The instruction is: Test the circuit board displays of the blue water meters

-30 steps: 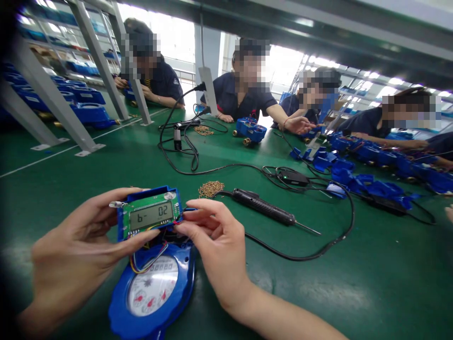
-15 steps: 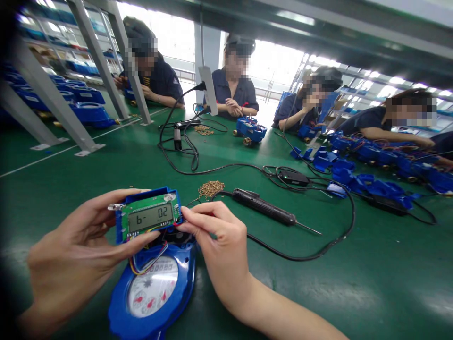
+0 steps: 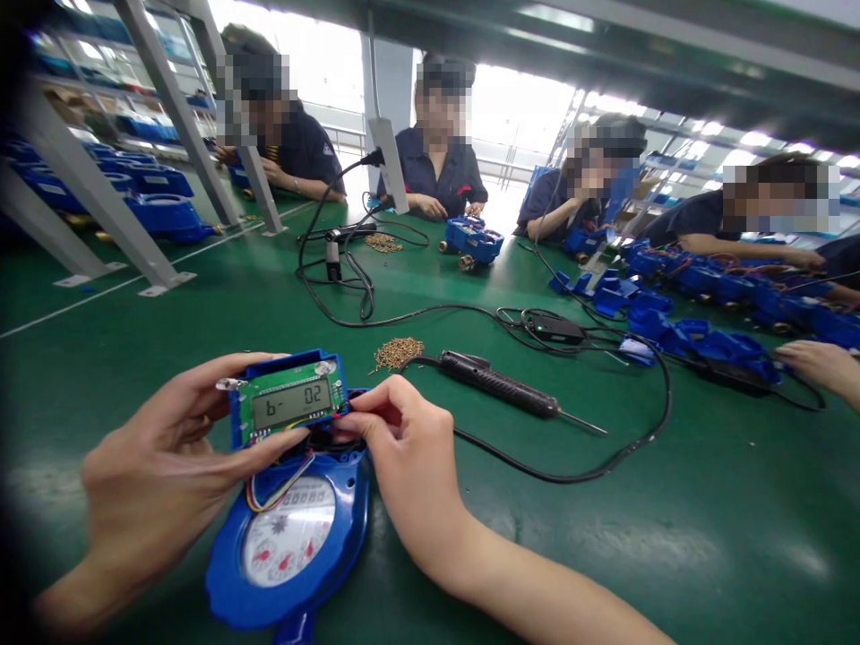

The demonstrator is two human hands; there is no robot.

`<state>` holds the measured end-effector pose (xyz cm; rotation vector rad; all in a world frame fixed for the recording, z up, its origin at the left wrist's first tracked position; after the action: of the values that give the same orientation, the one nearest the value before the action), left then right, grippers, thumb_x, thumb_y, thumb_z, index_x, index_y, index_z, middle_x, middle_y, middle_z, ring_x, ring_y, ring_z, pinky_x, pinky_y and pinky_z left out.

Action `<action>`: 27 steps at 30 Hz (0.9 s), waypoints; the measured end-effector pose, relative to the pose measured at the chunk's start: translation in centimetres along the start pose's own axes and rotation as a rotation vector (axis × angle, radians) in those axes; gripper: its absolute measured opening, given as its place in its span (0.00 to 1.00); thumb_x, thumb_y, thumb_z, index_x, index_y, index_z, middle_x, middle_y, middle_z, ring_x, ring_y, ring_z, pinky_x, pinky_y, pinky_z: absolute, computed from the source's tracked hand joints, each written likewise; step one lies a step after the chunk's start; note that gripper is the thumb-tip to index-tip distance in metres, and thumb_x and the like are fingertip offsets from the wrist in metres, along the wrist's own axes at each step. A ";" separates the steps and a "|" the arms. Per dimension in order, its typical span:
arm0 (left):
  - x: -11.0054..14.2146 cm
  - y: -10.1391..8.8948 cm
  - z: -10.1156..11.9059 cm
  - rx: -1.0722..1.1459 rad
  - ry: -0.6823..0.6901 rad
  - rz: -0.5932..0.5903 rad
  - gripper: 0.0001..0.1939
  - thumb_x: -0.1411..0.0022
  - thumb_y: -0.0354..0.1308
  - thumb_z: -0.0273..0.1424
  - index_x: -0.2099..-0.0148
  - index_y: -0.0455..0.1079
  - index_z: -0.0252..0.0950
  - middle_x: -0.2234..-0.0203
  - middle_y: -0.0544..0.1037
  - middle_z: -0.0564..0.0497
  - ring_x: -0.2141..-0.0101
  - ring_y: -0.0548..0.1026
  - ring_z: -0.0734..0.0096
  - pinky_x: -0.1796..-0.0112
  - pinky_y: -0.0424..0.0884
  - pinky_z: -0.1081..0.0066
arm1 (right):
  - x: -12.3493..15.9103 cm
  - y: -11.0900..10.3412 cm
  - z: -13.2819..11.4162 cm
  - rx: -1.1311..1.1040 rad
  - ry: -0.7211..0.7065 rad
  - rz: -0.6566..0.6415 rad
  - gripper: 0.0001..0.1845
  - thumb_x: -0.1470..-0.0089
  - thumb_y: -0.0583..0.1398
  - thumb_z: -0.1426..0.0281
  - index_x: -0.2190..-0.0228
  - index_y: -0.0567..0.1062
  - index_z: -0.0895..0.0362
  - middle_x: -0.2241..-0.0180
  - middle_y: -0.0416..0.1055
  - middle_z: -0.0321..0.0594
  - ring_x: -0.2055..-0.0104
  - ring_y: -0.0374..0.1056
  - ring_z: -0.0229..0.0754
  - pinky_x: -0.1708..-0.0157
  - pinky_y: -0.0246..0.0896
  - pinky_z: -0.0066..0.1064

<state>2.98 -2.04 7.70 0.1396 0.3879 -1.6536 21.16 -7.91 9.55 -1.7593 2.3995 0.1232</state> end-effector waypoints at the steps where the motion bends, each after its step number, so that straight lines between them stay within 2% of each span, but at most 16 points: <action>1: -0.1 0.0 0.2 -0.068 0.027 0.022 0.32 0.56 0.75 0.46 0.47 0.72 0.59 0.51 0.76 0.56 0.49 0.73 0.40 0.40 0.62 0.35 | 0.0 0.2 0.3 -0.058 0.039 -0.014 0.07 0.47 0.65 0.78 0.73 0.75 0.56 0.74 0.75 0.30 0.71 0.73 0.33 0.69 0.69 0.24; 2: -0.2 0.0 0.4 -0.119 0.050 0.034 0.32 0.56 0.74 0.49 0.47 0.72 0.58 0.52 0.78 0.56 0.51 0.75 0.42 0.44 0.68 0.36 | 0.0 0.3 0.4 -0.104 0.058 -0.022 0.07 0.47 0.65 0.78 0.73 0.73 0.56 0.74 0.74 0.29 0.71 0.73 0.33 0.69 0.70 0.24; 4: -0.5 0.2 0.5 -0.129 0.051 0.012 0.31 0.55 0.73 0.52 0.48 0.73 0.55 0.53 0.79 0.55 0.52 0.77 0.45 0.47 0.73 0.41 | -0.1 0.3 0.5 -0.153 0.055 -0.009 0.09 0.48 0.65 0.78 0.71 0.70 0.55 0.74 0.73 0.27 0.71 0.73 0.33 0.69 0.71 0.24; 6: -1.0 0.4 0.4 -0.077 0.007 -0.037 0.30 0.54 0.73 0.51 0.49 0.73 0.52 0.54 0.80 0.54 0.53 0.78 0.48 0.46 0.73 0.45 | -0.2 0.3 0.4 -0.144 0.033 -0.003 0.11 0.49 0.66 0.78 0.70 0.69 0.54 0.74 0.72 0.26 0.71 0.73 0.33 0.69 0.71 0.23; 9: -1.5 0.6 0.0 0.009 -0.075 -0.092 0.30 0.55 0.74 0.47 0.50 0.74 0.49 0.54 0.81 0.52 0.53 0.79 0.49 0.45 0.74 0.49 | 0.0 0.3 0.2 -0.022 -0.036 -0.004 0.09 0.46 0.66 0.75 0.71 0.71 0.55 0.73 0.72 0.28 0.70 0.72 0.33 0.68 0.69 0.23; 13: -1.9 0.7 -0.5 0.096 -0.102 -0.092 0.30 0.54 0.75 0.43 0.49 0.73 0.46 0.53 0.81 0.51 0.52 0.79 0.51 0.46 0.74 0.52 | 1.1 0.7 -0.2 0.254 -0.280 -0.016 0.02 0.42 0.65 0.73 0.66 0.76 0.56 0.66 0.75 0.35 0.62 0.73 0.36 0.60 0.70 0.27; 16: -2.0 0.8 -0.5 0.153 -0.093 -0.094 0.28 0.52 0.75 0.38 0.48 0.73 0.44 0.52 0.81 0.51 0.52 0.79 0.55 0.50 0.75 0.59 | 2.1 1.3 -0.6 0.440 -0.439 -0.077 0.11 0.47 0.69 0.68 0.60 0.79 0.56 0.59 0.72 0.41 0.54 0.71 0.40 0.53 0.71 0.31; 18: -2.0 0.9 -0.5 0.171 -0.092 -0.099 0.27 0.51 0.74 0.36 0.48 0.73 0.43 0.53 0.82 0.52 0.53 0.80 0.58 0.52 0.75 0.63 | 2.5 1.7 -0.7 0.489 -0.435 -0.136 0.20 0.51 0.72 0.64 0.56 0.80 0.55 0.54 0.68 0.43 0.52 0.70 0.42 0.50 0.71 0.32; 20: -1.9 0.9 -0.3 0.170 -0.087 -0.098 0.27 0.51 0.74 0.34 0.48 0.73 0.42 0.54 0.82 0.52 0.54 0.80 0.59 0.53 0.75 0.65 | 2.8 2.1 -0.8 0.509 -0.394 -0.184 0.21 0.54 0.73 0.62 0.58 0.81 0.53 0.52 0.65 0.43 0.50 0.69 0.43 0.48 0.71 0.35; 23: -1.8 0.9 -0.1 0.160 -0.078 -0.104 0.27 0.51 0.74 0.34 0.48 0.73 0.41 0.54 0.82 0.52 0.54 0.80 0.59 0.53 0.74 0.66 | 2.6 2.3 -1.1 0.522 -0.365 -0.170 0.12 0.55 0.73 0.63 0.66 0.84 0.52 0.55 0.64 0.43 0.51 0.69 0.44 0.51 0.72 0.36; 27: -1.7 0.8 -0.1 0.167 -0.083 -0.120 0.28 0.51 0.74 0.36 0.48 0.72 0.41 0.53 0.82 0.51 0.53 0.80 0.60 0.53 0.74 0.67 | 1.3 1.7 -1.1 0.504 -0.367 -0.123 0.03 0.51 0.72 0.68 0.72 0.84 0.54 0.65 0.67 0.39 0.62 0.68 0.38 0.62 0.69 0.31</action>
<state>4.01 -0.50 8.00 0.1740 0.1982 -1.8034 19.11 -8.79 10.35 -1.4884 1.8536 -0.1499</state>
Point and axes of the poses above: each hand's wrist, its own x-axis away from the middle knuckle, its own y-axis out of the palm, z = x × y, the point moved 4 cm from there along -x, towards the middle knuckle
